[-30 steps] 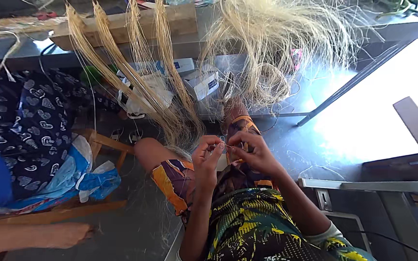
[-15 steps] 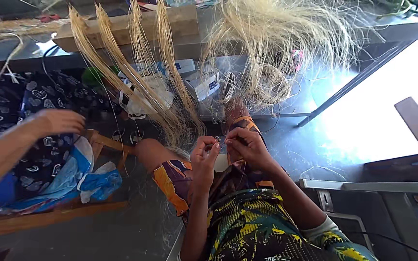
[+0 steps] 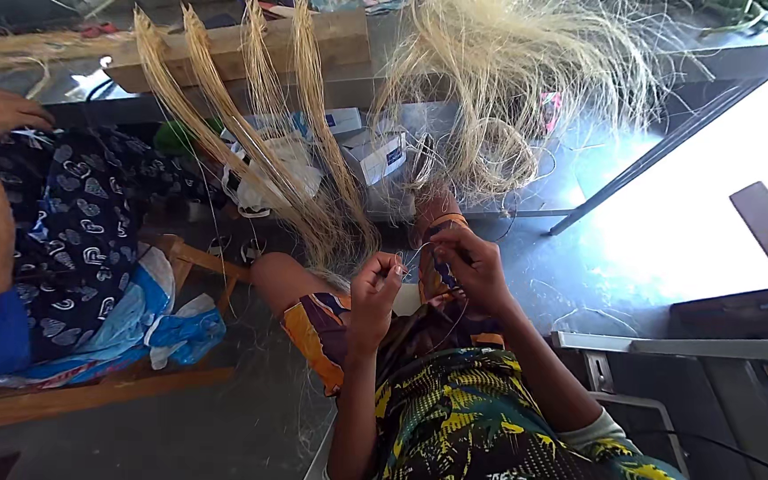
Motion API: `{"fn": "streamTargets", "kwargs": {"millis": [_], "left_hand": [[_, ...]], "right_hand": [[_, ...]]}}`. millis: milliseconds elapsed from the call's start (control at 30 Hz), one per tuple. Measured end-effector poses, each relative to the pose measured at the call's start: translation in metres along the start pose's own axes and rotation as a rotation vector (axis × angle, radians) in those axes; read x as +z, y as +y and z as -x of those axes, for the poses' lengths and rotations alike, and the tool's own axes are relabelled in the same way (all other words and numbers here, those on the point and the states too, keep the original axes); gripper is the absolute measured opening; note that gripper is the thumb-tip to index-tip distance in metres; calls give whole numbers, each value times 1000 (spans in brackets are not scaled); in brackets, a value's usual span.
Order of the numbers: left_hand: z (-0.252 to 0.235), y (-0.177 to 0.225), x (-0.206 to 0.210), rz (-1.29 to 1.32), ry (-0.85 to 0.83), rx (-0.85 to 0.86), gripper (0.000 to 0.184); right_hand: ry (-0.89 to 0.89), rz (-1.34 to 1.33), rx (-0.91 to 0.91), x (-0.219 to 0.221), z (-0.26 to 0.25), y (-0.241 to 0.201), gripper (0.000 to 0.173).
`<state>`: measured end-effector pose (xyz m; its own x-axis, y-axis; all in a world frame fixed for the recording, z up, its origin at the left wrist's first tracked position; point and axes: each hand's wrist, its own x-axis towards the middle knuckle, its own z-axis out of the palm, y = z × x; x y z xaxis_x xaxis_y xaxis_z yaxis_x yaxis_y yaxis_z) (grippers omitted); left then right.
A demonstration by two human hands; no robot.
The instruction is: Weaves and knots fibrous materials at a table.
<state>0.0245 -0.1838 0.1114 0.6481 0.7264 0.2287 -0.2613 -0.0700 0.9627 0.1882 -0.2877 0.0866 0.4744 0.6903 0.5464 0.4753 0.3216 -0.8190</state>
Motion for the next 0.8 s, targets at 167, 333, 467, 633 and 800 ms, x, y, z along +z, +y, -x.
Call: {"fn": "streamTargets", "kwargs": {"millis": [167,333,467,633,800], "left_hand": [[0,-3,9,-86,22,5,13],[1,-4,16,-142,71,19,12],[2,-6,19,-182,87,51,11],[3,-7,20,-177,95,47,11],[5,-7,28,-139,148,21,12]], "right_hand": [[5,-213,107,26,6,-9,11],[-22,-292,131,34,7,-17,11],[-32,-260,94,34,9,-19,15],[2,-212,52,34,9,-18,15],[24,-133,-10,36,9,-10,16]]}}
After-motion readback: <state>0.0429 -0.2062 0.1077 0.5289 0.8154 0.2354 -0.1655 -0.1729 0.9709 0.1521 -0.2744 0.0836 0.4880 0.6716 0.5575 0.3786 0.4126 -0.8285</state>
